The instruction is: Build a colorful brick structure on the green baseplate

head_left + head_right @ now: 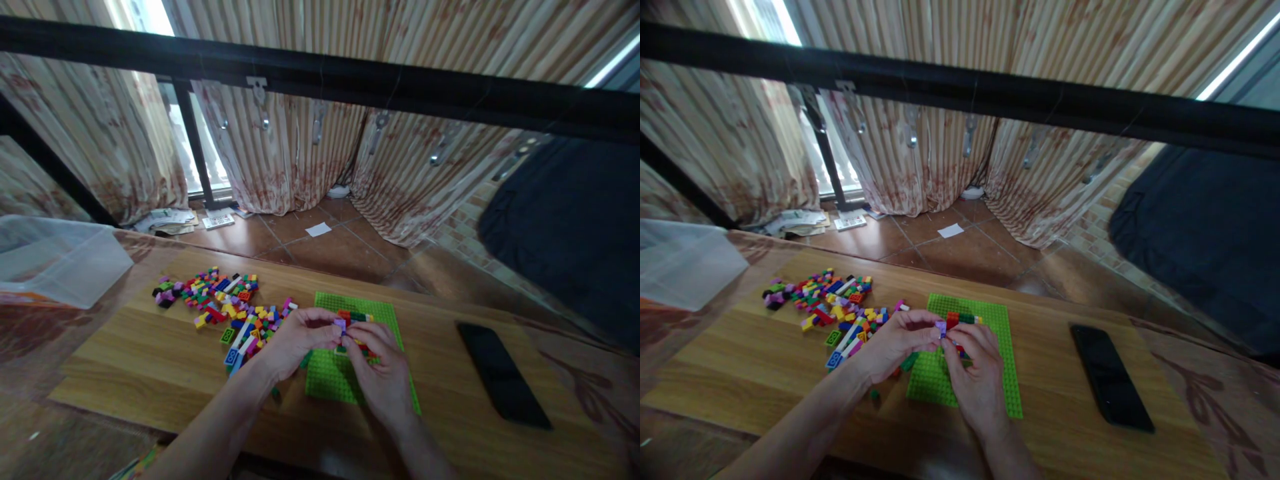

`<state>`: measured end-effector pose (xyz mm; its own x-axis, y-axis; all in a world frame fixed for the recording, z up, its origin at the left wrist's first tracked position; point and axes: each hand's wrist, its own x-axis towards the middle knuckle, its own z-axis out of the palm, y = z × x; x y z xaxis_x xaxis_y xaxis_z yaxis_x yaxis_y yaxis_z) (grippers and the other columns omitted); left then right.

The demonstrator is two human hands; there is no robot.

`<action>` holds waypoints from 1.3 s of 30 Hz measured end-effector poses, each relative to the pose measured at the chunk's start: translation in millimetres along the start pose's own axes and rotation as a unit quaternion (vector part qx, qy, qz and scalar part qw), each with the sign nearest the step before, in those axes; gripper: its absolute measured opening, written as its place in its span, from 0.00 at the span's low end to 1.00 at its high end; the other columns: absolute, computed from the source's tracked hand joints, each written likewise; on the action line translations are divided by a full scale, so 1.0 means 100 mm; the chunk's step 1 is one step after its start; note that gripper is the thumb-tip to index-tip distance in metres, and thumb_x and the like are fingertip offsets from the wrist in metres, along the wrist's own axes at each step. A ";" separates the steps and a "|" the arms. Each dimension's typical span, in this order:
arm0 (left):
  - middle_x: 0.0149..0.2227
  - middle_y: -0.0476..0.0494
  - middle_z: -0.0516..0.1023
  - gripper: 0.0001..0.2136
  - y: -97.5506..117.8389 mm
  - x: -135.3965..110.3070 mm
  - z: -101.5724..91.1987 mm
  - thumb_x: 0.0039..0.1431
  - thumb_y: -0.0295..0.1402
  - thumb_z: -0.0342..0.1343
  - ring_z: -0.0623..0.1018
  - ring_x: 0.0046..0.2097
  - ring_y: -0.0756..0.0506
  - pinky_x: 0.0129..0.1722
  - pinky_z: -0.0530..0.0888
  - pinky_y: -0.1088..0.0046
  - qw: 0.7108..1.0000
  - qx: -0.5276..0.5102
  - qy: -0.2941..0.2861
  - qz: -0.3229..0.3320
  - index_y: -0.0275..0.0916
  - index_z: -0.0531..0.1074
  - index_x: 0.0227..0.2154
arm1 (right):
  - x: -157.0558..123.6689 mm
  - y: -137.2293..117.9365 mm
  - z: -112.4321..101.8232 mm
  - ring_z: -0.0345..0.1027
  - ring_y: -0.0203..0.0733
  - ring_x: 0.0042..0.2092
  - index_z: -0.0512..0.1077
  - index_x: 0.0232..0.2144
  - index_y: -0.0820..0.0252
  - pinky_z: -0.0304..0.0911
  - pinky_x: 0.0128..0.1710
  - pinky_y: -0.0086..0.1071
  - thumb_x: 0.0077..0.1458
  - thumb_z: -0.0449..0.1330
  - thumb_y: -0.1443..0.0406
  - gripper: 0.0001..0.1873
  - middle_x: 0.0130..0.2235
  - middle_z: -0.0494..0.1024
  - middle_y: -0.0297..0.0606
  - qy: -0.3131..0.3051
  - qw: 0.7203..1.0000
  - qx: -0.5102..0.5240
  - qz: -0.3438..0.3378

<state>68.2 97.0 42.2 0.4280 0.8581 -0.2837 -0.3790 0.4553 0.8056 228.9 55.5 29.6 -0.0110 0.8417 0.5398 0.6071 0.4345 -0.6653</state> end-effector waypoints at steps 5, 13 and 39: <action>0.29 0.48 0.79 0.14 -0.02 0.00 0.00 0.39 0.33 0.71 0.75 0.30 0.53 0.34 0.71 0.77 0.999 0.016 -0.011 0.033 0.34 0.77 0.31 | -0.01 0.01 0.00 0.68 0.42 0.43 0.76 0.35 0.54 0.63 0.47 0.40 0.58 0.59 0.63 0.06 0.39 0.77 0.37 -0.017 0.999 0.018 0.024; 0.28 0.50 0.77 0.12 0.03 -0.02 0.04 0.39 0.30 0.70 0.73 0.30 0.54 0.34 0.68 0.78 0.988 0.121 -0.029 0.088 0.34 0.75 0.29 | 0.02 -0.05 -0.04 0.70 0.37 0.41 0.75 0.35 0.54 0.65 0.43 0.32 0.60 0.54 0.65 0.09 0.38 0.75 0.36 -0.063 0.993 0.076 0.060; 0.27 0.52 0.72 0.11 0.05 -0.05 0.07 0.43 0.31 0.68 0.69 0.29 0.54 0.30 0.64 0.79 0.986 0.134 -0.048 0.088 0.35 0.72 0.28 | 0.03 -0.06 -0.07 0.69 0.40 0.41 0.74 0.34 0.55 0.66 0.41 0.34 0.61 0.53 0.64 0.10 0.37 0.75 0.38 -0.057 0.997 0.040 0.040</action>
<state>69.5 92.9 51.2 0.4558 0.8857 -0.0878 -0.2295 0.2122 0.9499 230.4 53.0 38.8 -0.0582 0.9040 0.4235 0.5449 0.3842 -0.7453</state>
